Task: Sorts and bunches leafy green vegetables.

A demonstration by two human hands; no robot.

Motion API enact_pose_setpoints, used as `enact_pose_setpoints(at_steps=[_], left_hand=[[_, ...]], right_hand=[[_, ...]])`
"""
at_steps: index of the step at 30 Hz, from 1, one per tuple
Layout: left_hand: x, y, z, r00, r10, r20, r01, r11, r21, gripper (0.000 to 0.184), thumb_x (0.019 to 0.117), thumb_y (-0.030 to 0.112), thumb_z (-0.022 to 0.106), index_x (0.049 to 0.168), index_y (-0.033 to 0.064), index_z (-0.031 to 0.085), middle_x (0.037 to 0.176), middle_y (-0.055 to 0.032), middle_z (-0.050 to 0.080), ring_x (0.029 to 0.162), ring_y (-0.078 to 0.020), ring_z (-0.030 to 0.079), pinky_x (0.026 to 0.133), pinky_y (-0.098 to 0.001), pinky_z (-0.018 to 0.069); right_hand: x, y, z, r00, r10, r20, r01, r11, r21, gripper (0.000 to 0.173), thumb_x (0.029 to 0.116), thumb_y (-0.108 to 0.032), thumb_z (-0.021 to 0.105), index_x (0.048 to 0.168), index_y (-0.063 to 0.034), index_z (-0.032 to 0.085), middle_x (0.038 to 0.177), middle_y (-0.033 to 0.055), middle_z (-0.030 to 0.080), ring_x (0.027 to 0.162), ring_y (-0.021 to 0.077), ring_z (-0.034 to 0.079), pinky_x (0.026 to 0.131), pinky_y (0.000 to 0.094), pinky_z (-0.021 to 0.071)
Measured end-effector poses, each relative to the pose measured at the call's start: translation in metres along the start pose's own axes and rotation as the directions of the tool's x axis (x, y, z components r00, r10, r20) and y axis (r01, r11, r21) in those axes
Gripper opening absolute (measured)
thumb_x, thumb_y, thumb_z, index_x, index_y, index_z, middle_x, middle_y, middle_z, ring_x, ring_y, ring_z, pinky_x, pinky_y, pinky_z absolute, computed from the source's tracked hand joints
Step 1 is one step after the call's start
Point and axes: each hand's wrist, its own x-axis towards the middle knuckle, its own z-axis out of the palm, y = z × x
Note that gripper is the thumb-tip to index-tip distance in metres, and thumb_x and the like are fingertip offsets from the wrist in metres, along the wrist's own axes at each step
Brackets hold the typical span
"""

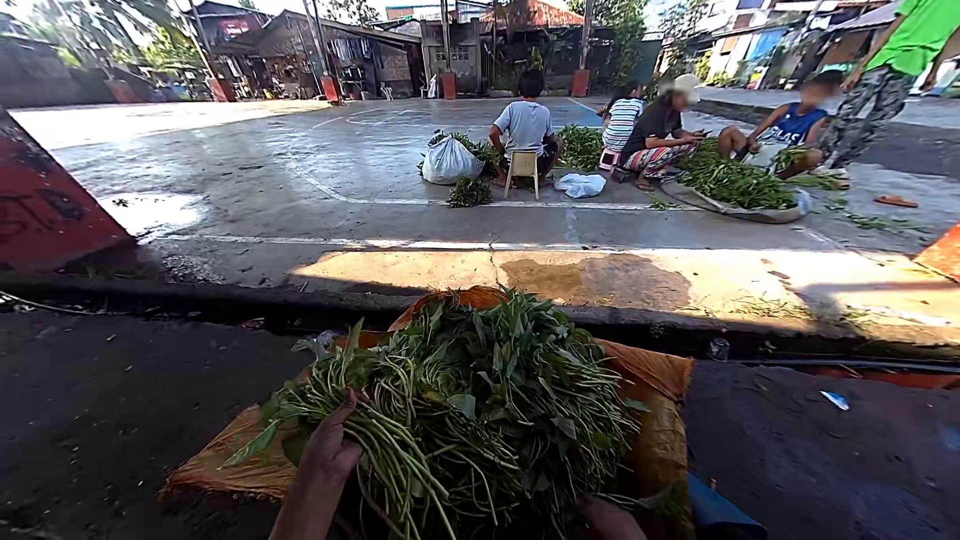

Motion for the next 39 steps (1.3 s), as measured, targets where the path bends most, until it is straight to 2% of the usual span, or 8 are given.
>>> enact_pose_setpoints(at_steps=[4,9,15,23,27,31,35,39], left_hand=[[-0.012,-0.006,0.001,0.990,-0.096,0.102,0.098,0.995,-0.018,0.029,0.1122,0.018,0.030,0.102,0.0075,0.055,0.071,-0.0029,0.063,0.059,-0.0114,0.065,0.056,-0.0253,0.0586],[-0.017,-0.001,0.005,0.973,-0.137,0.185,0.159,0.981,-0.109,0.031,0.1083,0.011,0.026,0.104,0.0034,0.055,0.083,-0.0101,0.068,0.074,-0.0188,0.071,0.071,-0.0327,0.0625],[-0.015,0.001,0.004,0.970,-0.096,0.224,0.126,0.985,-0.120,0.030,0.1077,0.005,0.029,0.107,0.0007,0.059,0.088,-0.0110,0.072,0.079,-0.0179,0.073,0.074,-0.0313,0.0630],[-0.021,-0.005,0.007,0.971,-0.140,0.193,0.172,0.971,-0.165,0.027,0.1081,0.003,0.035,0.121,0.0061,0.059,0.099,-0.0051,0.074,0.089,-0.0180,0.075,0.082,-0.0375,0.0635],[-0.022,-0.009,0.007,0.967,-0.124,0.223,0.158,0.978,-0.138,0.028,0.1086,0.004,0.033,0.103,0.0071,0.060,0.089,-0.0047,0.073,0.082,-0.0164,0.074,0.078,-0.0349,0.0640],[-0.019,-0.015,0.007,0.960,-0.109,0.260,0.134,0.987,-0.083,0.028,0.1092,0.005,0.031,0.102,0.0052,0.058,0.085,-0.0073,0.070,0.077,-0.0186,0.072,0.074,-0.0332,0.0632],[-0.020,-0.021,0.009,0.963,-0.140,0.231,0.164,0.983,-0.087,0.025,0.1096,0.006,0.034,0.104,0.0036,0.058,0.086,-0.0091,0.070,0.076,-0.0191,0.072,0.073,-0.0333,0.0629],[-0.021,-0.025,0.009,0.959,-0.173,0.226,0.198,0.976,-0.093,0.026,0.1102,0.008,0.033,0.105,0.0027,0.058,0.088,-0.0103,0.071,0.077,-0.0192,0.072,0.073,-0.0327,0.0627]], right_hand=[[0.068,0.007,-0.109,0.830,0.044,-0.556,-0.025,0.999,0.042,0.057,0.0974,-0.016,0.062,0.151,-0.0049,0.047,0.145,0.0244,0.053,0.135,0.0441,0.051,0.110,0.0603,0.0404],[0.146,0.023,-0.146,0.918,0.182,-0.353,-0.213,0.976,-0.051,0.117,0.0783,-0.011,0.083,0.166,-0.0110,0.005,0.169,0.0199,0.018,0.157,0.0423,0.010,0.120,0.0717,0.0036],[0.136,0.015,-0.172,0.922,0.176,-0.344,-0.206,0.977,-0.051,0.064,0.0862,-0.029,0.076,0.143,-0.0074,0.055,0.142,0.0204,0.056,0.127,0.0402,0.057,0.105,0.0610,0.0451],[0.045,-0.002,-0.260,0.754,0.016,-0.657,0.177,0.958,0.226,0.042,0.0849,-0.018,0.083,0.119,-0.0009,0.065,0.105,0.0251,0.069,0.101,0.0428,0.066,0.088,0.0661,0.0490],[0.008,-0.026,-0.238,0.671,-0.008,-0.741,0.462,0.787,0.409,0.054,0.0859,-0.008,0.081,0.134,-0.0018,0.057,0.114,0.0222,0.068,0.102,0.0334,0.067,0.088,0.0565,0.0542],[0.040,-0.027,-0.159,0.789,0.094,-0.608,0.492,0.495,0.716,0.059,0.0949,-0.015,0.068,0.147,-0.0015,0.044,0.131,0.0184,0.060,0.113,0.0210,0.064,0.096,0.0389,0.0551],[0.105,-0.005,-0.052,0.900,0.226,-0.374,0.113,0.706,0.699,0.075,0.1018,-0.023,0.062,0.158,0.0059,0.020,0.151,0.0319,0.043,0.140,0.0396,0.047,0.117,0.0511,0.0382],[0.107,-0.007,-0.034,0.802,0.315,-0.508,0.028,0.829,0.559,0.078,0.0981,-0.023,0.066,0.155,0.0103,0.025,0.152,0.0367,0.038,0.138,0.0469,0.046,0.115,0.0525,0.0396]])
